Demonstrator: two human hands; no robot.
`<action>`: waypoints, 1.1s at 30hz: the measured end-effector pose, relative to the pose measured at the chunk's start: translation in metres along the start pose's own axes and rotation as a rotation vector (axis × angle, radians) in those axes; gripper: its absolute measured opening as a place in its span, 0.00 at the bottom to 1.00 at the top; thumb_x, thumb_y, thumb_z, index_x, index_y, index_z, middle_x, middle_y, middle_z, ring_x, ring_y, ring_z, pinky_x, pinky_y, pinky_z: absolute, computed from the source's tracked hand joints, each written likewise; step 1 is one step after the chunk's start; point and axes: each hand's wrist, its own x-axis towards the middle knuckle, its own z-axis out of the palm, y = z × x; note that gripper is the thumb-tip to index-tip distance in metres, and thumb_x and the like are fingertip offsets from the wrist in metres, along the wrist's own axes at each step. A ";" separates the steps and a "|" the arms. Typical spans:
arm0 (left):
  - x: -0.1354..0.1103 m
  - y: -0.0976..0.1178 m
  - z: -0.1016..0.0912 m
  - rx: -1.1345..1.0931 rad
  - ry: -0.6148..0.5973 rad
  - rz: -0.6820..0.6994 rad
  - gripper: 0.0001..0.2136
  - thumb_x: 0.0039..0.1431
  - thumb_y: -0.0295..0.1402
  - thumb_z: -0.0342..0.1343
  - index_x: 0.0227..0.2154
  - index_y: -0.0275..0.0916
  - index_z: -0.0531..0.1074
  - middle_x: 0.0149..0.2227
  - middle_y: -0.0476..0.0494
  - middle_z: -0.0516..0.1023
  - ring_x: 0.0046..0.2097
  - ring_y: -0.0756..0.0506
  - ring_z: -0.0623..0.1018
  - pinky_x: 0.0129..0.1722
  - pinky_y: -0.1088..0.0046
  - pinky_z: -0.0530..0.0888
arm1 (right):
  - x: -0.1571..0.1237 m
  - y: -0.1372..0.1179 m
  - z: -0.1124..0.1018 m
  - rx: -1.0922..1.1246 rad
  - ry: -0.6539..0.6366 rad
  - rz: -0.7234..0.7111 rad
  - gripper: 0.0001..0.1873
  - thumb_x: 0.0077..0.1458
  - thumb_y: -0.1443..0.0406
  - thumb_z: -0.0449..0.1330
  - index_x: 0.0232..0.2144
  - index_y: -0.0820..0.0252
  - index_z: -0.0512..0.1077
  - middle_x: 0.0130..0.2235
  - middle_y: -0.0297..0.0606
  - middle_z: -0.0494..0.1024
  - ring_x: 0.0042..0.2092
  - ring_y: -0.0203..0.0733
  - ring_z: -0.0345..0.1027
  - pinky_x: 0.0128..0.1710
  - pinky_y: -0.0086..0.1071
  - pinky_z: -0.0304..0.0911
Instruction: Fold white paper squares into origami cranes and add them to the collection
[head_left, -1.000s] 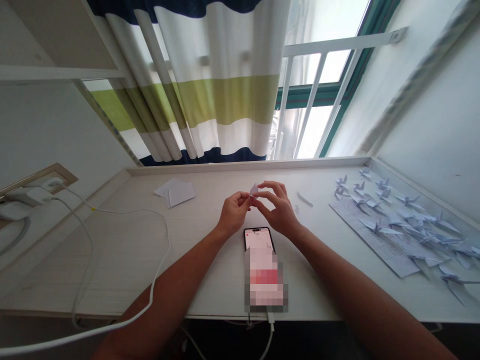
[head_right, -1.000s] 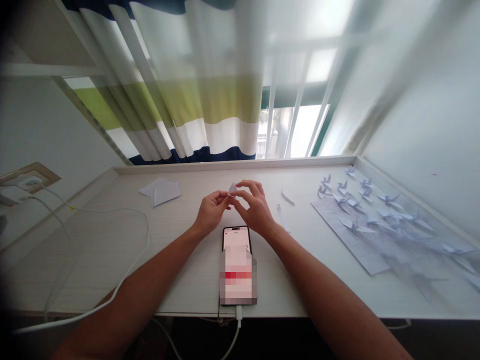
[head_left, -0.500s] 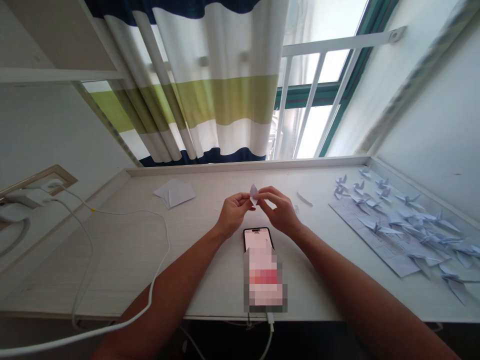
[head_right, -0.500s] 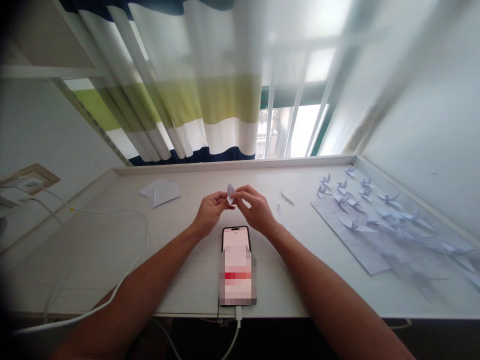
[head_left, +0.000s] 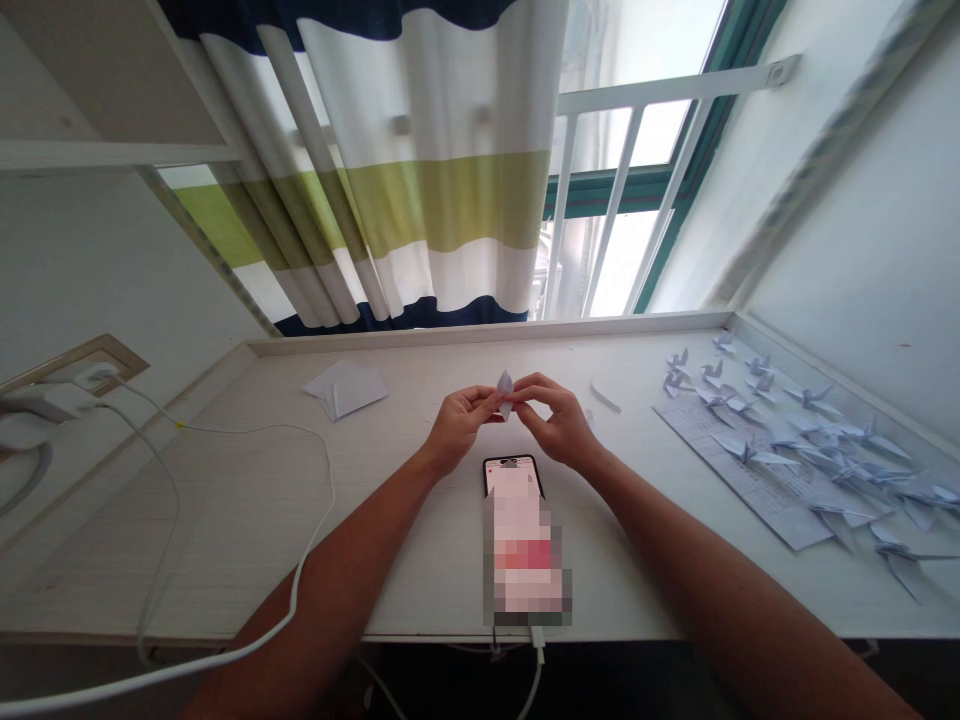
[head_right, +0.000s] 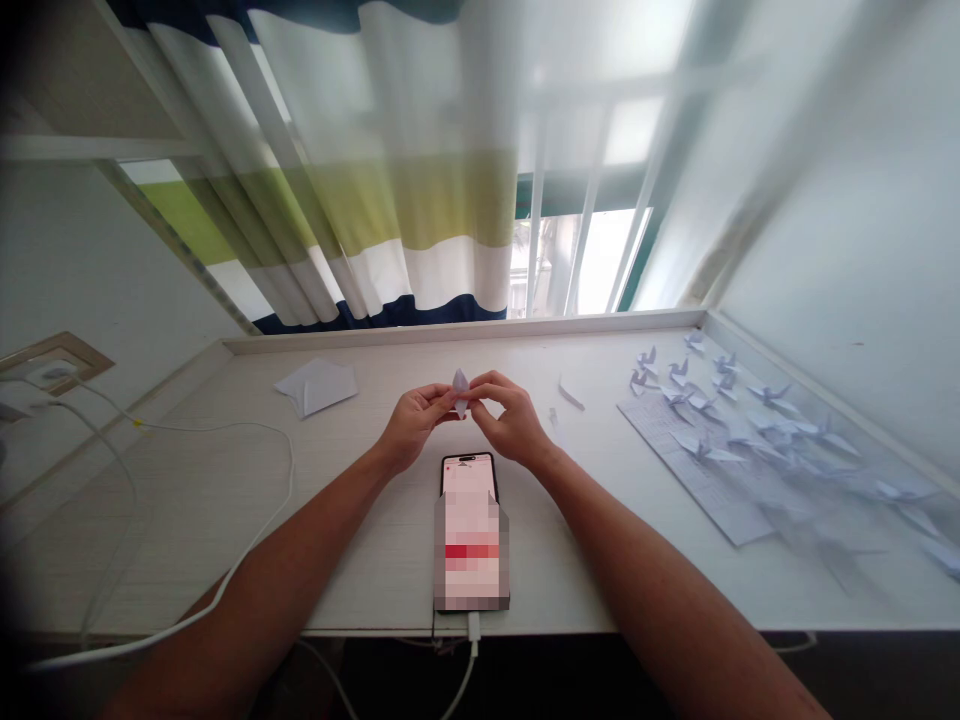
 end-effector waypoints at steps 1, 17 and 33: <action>0.000 0.000 0.000 0.014 -0.003 0.013 0.17 0.53 0.46 0.68 0.38 0.36 0.81 0.36 0.42 0.83 0.38 0.45 0.80 0.44 0.64 0.77 | 0.000 -0.001 0.000 0.056 0.005 0.039 0.06 0.61 0.63 0.61 0.35 0.56 0.79 0.39 0.40 0.80 0.41 0.44 0.76 0.44 0.43 0.74; -0.002 -0.003 0.003 0.142 0.080 0.092 0.18 0.53 0.47 0.67 0.37 0.36 0.77 0.34 0.42 0.84 0.39 0.44 0.82 0.44 0.66 0.74 | 0.001 0.004 0.007 0.250 0.011 0.317 0.21 0.53 0.47 0.67 0.32 0.59 0.80 0.34 0.42 0.83 0.37 0.46 0.78 0.42 0.44 0.75; 0.005 -0.013 -0.008 0.263 0.084 0.167 0.15 0.56 0.45 0.66 0.36 0.37 0.79 0.36 0.44 0.82 0.38 0.46 0.79 0.42 0.68 0.74 | 0.000 0.005 0.007 0.180 -0.015 0.360 0.16 0.54 0.52 0.67 0.33 0.58 0.81 0.36 0.40 0.83 0.39 0.46 0.76 0.45 0.43 0.69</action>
